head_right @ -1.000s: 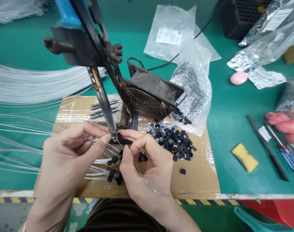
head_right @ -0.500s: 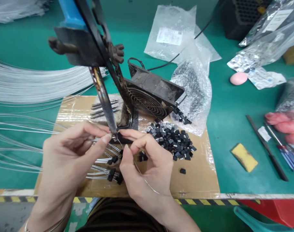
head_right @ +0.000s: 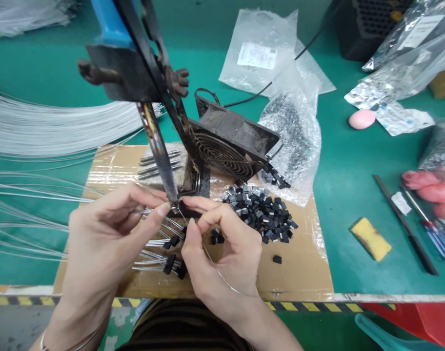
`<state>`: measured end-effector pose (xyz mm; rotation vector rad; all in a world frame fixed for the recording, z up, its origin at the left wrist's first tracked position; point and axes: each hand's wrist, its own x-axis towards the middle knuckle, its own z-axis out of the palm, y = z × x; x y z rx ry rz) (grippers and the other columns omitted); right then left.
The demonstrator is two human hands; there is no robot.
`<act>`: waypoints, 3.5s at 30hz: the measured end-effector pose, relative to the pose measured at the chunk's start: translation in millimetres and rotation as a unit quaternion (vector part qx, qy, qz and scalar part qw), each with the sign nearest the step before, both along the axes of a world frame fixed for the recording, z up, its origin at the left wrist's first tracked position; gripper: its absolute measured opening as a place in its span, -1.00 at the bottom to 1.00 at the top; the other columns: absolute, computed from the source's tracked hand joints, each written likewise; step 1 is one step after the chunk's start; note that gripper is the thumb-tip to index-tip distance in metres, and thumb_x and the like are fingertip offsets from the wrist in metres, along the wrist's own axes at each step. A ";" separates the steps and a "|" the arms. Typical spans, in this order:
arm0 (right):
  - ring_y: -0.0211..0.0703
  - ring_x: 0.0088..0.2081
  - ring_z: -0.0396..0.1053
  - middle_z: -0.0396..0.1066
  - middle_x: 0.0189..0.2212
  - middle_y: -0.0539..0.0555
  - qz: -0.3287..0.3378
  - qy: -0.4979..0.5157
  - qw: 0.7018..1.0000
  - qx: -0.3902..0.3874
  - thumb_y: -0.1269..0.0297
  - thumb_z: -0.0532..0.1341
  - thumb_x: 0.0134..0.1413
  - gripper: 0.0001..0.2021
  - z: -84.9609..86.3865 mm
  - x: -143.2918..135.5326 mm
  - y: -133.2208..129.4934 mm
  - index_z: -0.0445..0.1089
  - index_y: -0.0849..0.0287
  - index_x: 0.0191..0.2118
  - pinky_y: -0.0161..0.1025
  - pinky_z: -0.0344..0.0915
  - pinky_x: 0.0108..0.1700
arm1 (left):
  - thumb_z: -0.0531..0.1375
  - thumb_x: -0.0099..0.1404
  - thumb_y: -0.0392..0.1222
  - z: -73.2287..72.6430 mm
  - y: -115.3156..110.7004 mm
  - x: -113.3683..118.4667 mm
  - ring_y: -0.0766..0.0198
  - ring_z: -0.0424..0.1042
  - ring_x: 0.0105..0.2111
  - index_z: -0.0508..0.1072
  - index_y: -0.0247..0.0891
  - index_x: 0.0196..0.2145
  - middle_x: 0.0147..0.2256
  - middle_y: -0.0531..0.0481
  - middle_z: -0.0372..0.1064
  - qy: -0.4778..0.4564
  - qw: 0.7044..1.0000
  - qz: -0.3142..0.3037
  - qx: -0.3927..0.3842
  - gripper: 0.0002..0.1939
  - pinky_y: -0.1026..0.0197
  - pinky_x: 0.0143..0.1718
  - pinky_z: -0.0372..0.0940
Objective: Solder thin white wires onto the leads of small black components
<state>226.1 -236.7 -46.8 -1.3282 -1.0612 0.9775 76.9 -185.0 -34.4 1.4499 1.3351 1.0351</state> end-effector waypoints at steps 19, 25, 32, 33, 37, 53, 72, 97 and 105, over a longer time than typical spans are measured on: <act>0.03 0.09 0.59 0.66 -0.05 0.10 -0.008 -0.007 1.000 0.011 0.55 0.28 0.23 -0.78 0.2 0.0 1.1 0.39 0.05 -0.36 0.02 0.48 0.18 | 0.34 0.29 -0.44 -0.6 -0.9 -0.6 0.41 0.54 -0.34 0.57 -0.16 -0.38 -0.31 0.14 0.61 -0.002 1.000 0.003 -0.006 -0.81 0.41 -0.37 0.35; 0.04 0.08 0.59 0.66 -0.06 0.10 -0.009 -0.012 1.000 0.008 0.54 0.29 0.22 -0.78 0.2 -0.6 0.0 0.40 0.05 -0.36 0.03 0.49 0.17 | 0.35 0.29 -0.41 -0.9 -3.0 -2.7 0.36 0.54 -0.34 0.57 -0.16 -0.38 -0.31 0.11 0.61 0.007 1.000 0.007 -0.008 -0.83 0.35 -0.39 0.34; 0.04 0.08 0.59 0.65 -0.05 0.11 -0.011 -0.012 1.000 0.009 0.53 0.30 0.23 -0.79 -0.3 -1.7 0.7 0.39 0.05 -0.35 0.04 0.50 0.16 | 0.34 0.29 -0.42 -1.3 -4.2 -2.5 0.35 0.54 -0.33 0.57 -0.15 -0.37 -0.30 0.11 0.60 0.006 1.000 0.005 0.000 -0.83 0.33 -0.37 0.36; 0.04 0.08 0.59 0.65 -0.06 0.11 -0.010 -0.014 1.000 0.011 0.53 0.30 0.23 -0.79 -0.2 -1.5 0.8 0.39 0.05 -0.35 0.04 0.50 0.16 | 0.35 0.29 -0.42 -1.8 -3.7 -2.2 0.35 0.54 -0.34 0.57 -0.15 -0.36 -0.30 0.11 0.60 0.007 1.000 0.005 0.004 -0.82 0.33 -0.37 0.35; 0.03 0.08 0.59 0.65 -0.06 0.10 -0.009 -0.018 1.000 0.008 0.54 0.29 0.23 -0.78 0.3 -0.8 0.0 0.39 0.06 -0.35 0.02 0.50 0.16 | 0.34 0.29 -0.43 -1.7 -3.0 -2.0 0.37 0.52 -0.34 0.57 -0.15 -0.36 -0.31 0.12 0.59 0.009 1.000 0.002 0.006 -0.82 0.34 -0.37 0.34; 0.03 0.03 0.61 0.65 -0.05 0.11 -0.015 -0.021 1.000 0.017 0.53 0.31 0.22 -0.79 0.1 -2.7 -0.8 0.43 0.04 -0.33 0.04 0.51 0.13 | 0.33 0.30 -0.42 -2.6 -3.8 -4.6 0.32 0.52 -0.30 0.58 -0.12 -0.36 -0.31 0.13 0.59 0.018 1.000 0.000 0.015 -0.80 0.26 -0.29 0.33; -0.04 0.03 0.61 0.64 -0.03 0.07 -0.026 -0.014 0.999 0.042 0.56 0.32 0.23 -0.80 -7.1 -5.0 -3.3 0.48 0.07 -0.29 -0.06 0.48 0.13 | 0.31 0.33 -0.43 -5.3 -5.7 -5.4 0.33 0.55 -0.28 0.56 -0.11 -0.34 -0.30 0.16 0.59 0.021 0.999 -0.016 0.027 -0.80 0.20 -0.18 0.34; -0.10 -0.04 0.64 0.66 -0.06 0.06 -0.044 -0.056 0.993 0.090 0.64 0.35 0.15 -0.77 -13.2 -8.1 -4.6 0.51 0.11 -0.26 -0.16 0.52 0.07 | 0.32 0.31 -0.42 -7.6 -7.1 -6.8 0.28 0.53 -0.28 0.56 -0.10 -0.34 -0.30 0.14 0.59 0.046 0.998 -0.014 0.041 -0.80 0.17 -0.24 0.32; -0.11 -0.04 0.64 0.66 -0.07 0.06 -0.043 -0.054 0.994 0.088 0.64 0.36 0.15 -0.77 -13.4 -8.2 -4.1 0.51 0.11 -0.27 -0.17 0.52 0.06 | 0.31 0.33 -0.39 -8.0 -6.7 -7.3 0.27 0.54 -0.30 0.56 -0.08 -0.34 -0.30 0.15 0.60 0.065 0.997 -0.014 0.044 -0.81 0.15 -0.27 0.31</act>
